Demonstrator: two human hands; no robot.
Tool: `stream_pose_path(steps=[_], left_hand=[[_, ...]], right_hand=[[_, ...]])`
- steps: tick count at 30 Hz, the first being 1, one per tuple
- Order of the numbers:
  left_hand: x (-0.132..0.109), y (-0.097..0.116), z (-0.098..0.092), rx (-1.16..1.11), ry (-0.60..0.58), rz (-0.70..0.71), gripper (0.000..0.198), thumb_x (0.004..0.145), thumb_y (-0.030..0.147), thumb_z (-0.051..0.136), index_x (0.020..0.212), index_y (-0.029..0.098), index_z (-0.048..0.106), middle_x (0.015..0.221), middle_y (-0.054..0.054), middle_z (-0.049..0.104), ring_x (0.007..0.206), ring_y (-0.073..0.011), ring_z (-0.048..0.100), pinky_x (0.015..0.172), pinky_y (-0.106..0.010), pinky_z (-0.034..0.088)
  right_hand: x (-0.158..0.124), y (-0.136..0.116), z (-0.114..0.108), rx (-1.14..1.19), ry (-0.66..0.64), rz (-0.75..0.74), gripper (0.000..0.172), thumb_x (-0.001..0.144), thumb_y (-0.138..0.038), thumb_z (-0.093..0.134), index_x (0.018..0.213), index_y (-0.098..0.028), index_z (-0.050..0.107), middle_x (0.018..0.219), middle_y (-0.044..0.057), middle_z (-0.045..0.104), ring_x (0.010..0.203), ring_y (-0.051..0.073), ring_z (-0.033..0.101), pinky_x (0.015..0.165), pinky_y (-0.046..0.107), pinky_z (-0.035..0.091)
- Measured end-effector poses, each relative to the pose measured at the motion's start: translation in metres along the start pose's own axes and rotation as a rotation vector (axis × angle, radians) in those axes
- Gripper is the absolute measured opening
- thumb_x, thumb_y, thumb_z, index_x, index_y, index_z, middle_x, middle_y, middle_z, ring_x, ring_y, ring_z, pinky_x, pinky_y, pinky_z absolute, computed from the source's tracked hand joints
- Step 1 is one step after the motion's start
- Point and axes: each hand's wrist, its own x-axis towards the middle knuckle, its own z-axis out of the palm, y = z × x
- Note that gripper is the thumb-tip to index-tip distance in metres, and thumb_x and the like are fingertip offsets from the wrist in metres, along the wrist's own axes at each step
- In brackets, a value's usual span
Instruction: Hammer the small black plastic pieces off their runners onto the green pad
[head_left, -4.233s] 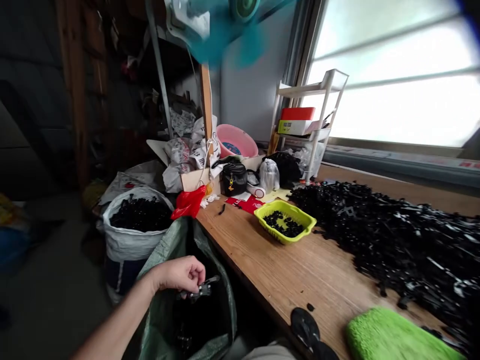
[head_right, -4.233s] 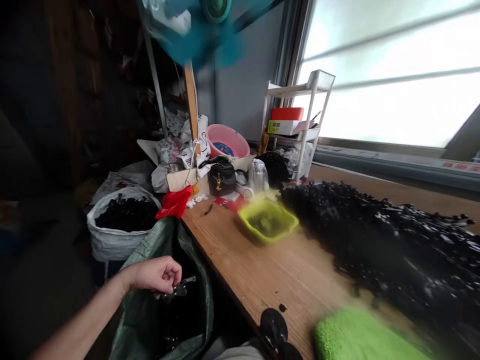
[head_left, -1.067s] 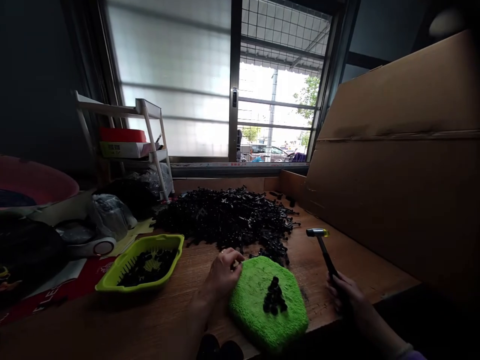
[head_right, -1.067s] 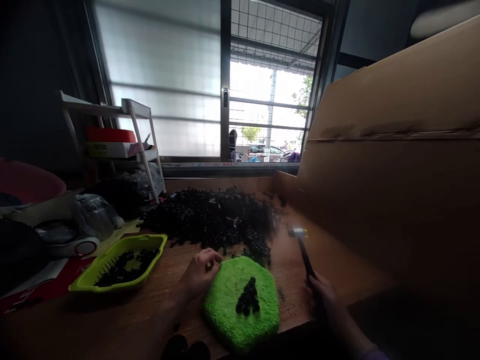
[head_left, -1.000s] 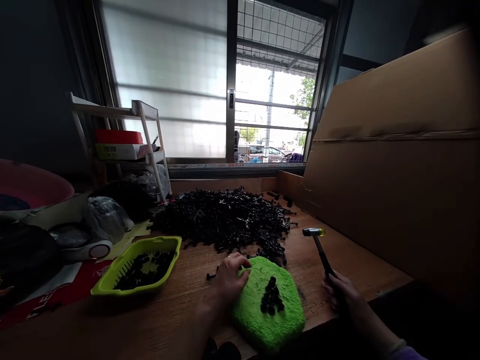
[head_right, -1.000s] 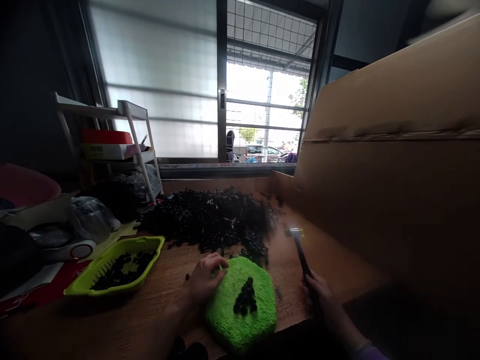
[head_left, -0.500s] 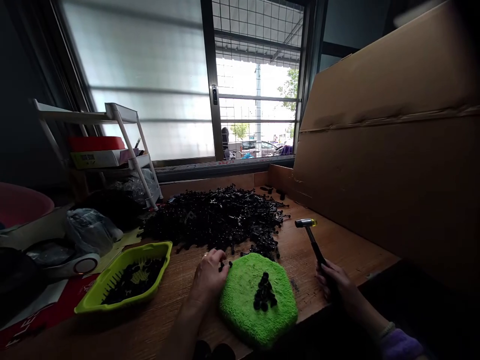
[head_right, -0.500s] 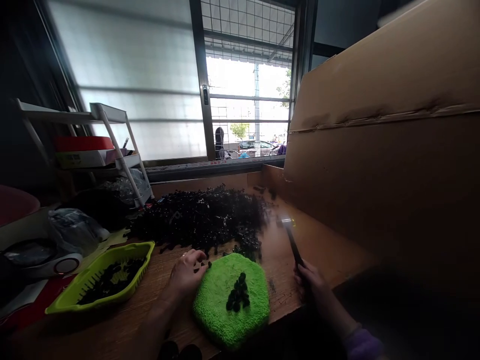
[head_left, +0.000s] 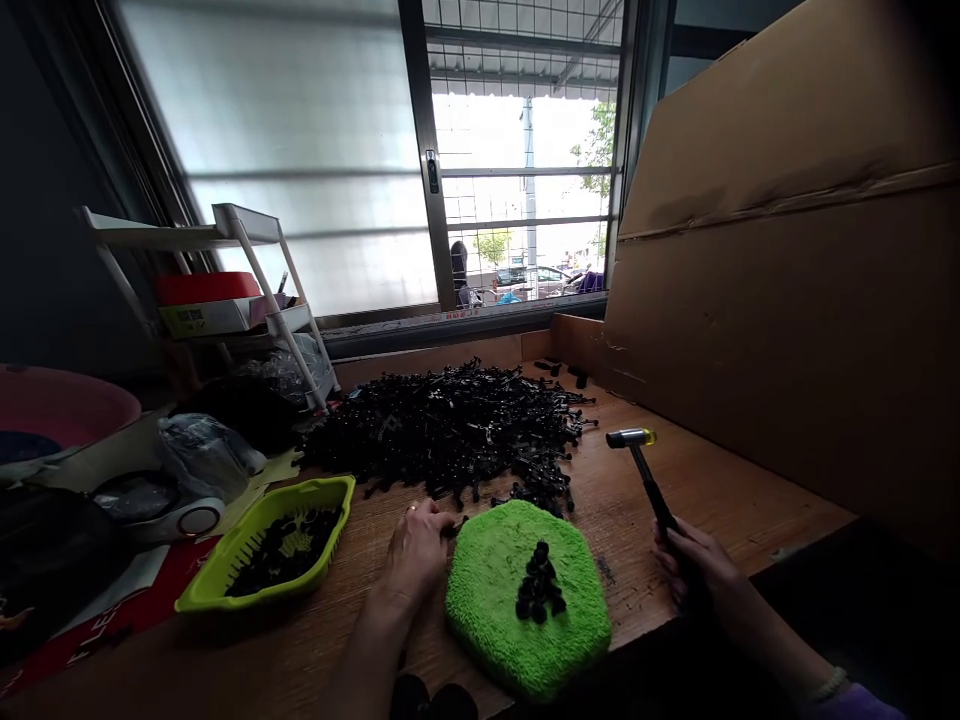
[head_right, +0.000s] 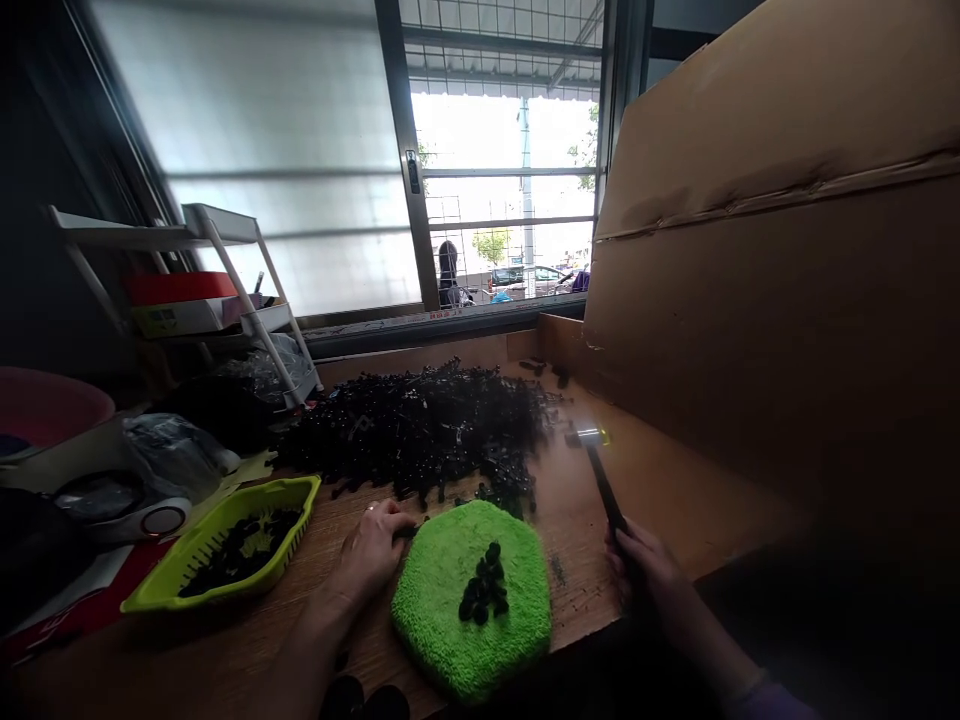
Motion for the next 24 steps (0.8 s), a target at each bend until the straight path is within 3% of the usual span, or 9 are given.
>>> stream_pose_path(steps=[5,8,14,20,24], left_hand=[[0.008,-0.008,0.000,-0.320,0.094,-0.165,0.021,0.073,0.017,0.053,0.088,0.021,0.067,0.091,-0.007,0.062,0.091,-0.0236,0.055,0.080,-0.032,0.038],[0.015,-0.011,-0.005,-0.467,0.092,-0.221,0.020,0.078,0.023,0.048,0.090,0.016,0.061,0.086,-0.008,0.063,0.086,-0.0221,0.058,0.076,-0.032,0.042],[0.016,0.000,-0.007,-0.750,-0.050,-0.279,0.027,0.082,0.035,0.039,0.096,0.016,0.051,0.072,-0.005,0.064,0.066,-0.0162,0.060,0.058,-0.027,0.046],[0.017,0.032,-0.009,-1.069,-0.274,-0.257,0.031,0.065,0.032,0.067,0.090,0.016,0.058,0.077,-0.002,0.065,0.066,-0.0114,0.059,0.061,-0.021,0.045],[0.023,0.063,-0.009,-1.100,-0.466,-0.208,0.028,0.059,0.026,0.072,0.081,0.013,0.061,0.069,-0.001,0.063,0.057,-0.0087,0.056,0.055,-0.019,0.042]], right_hand=[[-0.001,0.001,0.000,0.021,-0.017,-0.010,0.025,0.083,-0.046,0.054,0.082,-0.021,0.050,0.058,-0.005,0.042,0.041,0.009,0.038,0.038,0.021,0.030],[0.000,0.003,0.000,0.030,-0.026,-0.039,0.025,0.083,-0.045,0.053,0.083,-0.021,0.050,0.057,-0.005,0.043,0.041,0.009,0.038,0.038,0.021,0.029],[0.004,0.005,0.000,0.034,-0.028,-0.086,0.027,0.085,-0.044,0.053,0.082,-0.018,0.051,0.056,-0.006,0.042,0.041,0.008,0.038,0.037,0.020,0.029],[0.006,0.009,0.000,0.016,-0.013,-0.097,0.028,0.086,-0.044,0.051,0.079,-0.017,0.051,0.057,-0.007,0.042,0.040,0.008,0.038,0.036,0.019,0.030],[0.006,0.009,-0.001,-0.001,0.000,-0.082,0.028,0.086,-0.044,0.052,0.080,-0.016,0.051,0.058,-0.006,0.043,0.040,0.007,0.038,0.036,0.019,0.030]])
